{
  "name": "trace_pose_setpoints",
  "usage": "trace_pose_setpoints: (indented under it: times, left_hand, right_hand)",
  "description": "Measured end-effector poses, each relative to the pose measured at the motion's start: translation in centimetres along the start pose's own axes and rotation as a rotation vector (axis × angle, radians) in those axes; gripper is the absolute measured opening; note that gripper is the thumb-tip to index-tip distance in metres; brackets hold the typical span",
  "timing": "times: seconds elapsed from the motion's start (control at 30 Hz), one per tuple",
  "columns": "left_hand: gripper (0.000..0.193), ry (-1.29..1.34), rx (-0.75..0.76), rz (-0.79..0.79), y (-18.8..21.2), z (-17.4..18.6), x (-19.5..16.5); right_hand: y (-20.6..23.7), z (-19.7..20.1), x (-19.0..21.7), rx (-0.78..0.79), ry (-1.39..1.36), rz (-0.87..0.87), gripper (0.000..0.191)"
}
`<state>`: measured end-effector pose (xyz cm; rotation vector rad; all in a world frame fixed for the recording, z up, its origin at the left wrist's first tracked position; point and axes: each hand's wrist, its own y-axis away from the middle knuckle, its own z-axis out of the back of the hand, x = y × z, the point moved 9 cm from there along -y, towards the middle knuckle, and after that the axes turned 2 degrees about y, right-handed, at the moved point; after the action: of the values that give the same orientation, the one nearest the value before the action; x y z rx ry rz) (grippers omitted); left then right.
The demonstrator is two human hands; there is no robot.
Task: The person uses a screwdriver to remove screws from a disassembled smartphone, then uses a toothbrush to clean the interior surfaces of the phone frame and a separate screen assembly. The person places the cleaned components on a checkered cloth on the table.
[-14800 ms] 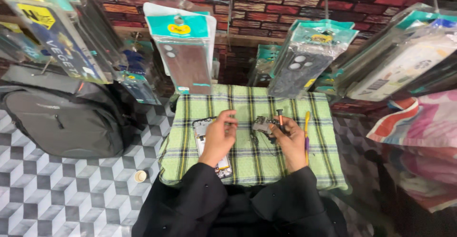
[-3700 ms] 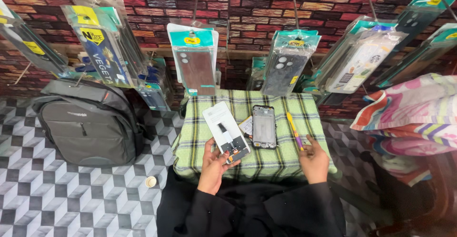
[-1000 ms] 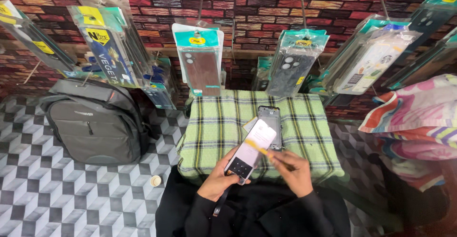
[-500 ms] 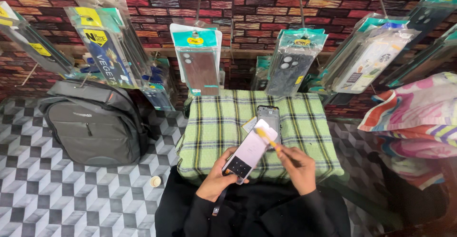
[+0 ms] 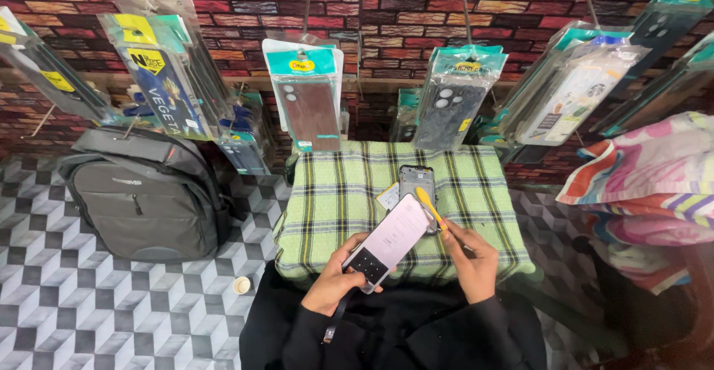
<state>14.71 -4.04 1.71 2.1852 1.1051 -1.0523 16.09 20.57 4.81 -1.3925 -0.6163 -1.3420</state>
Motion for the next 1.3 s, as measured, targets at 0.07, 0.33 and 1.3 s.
trace_pose_setpoints:
  times: [0.07,0.33,1.3]
  left_hand:
    - [0.079,-0.031,-0.034,0.002,0.0,0.2,0.0]
    - [0.080,0.071,-0.106,-0.126,-0.2,1.9,-0.8]
    - [0.093,0.209,-0.162,-0.155,0.3,3.1,-1.4]
  right_hand:
    - [0.2,0.1,-0.8,-0.023,0.013,-0.075,0.029]
    - [2.3,-4.6,3.9,0.402,0.172,0.434,0.023]
    - [2.2,-5.4,1.7,0.675,0.108,0.153,0.030]
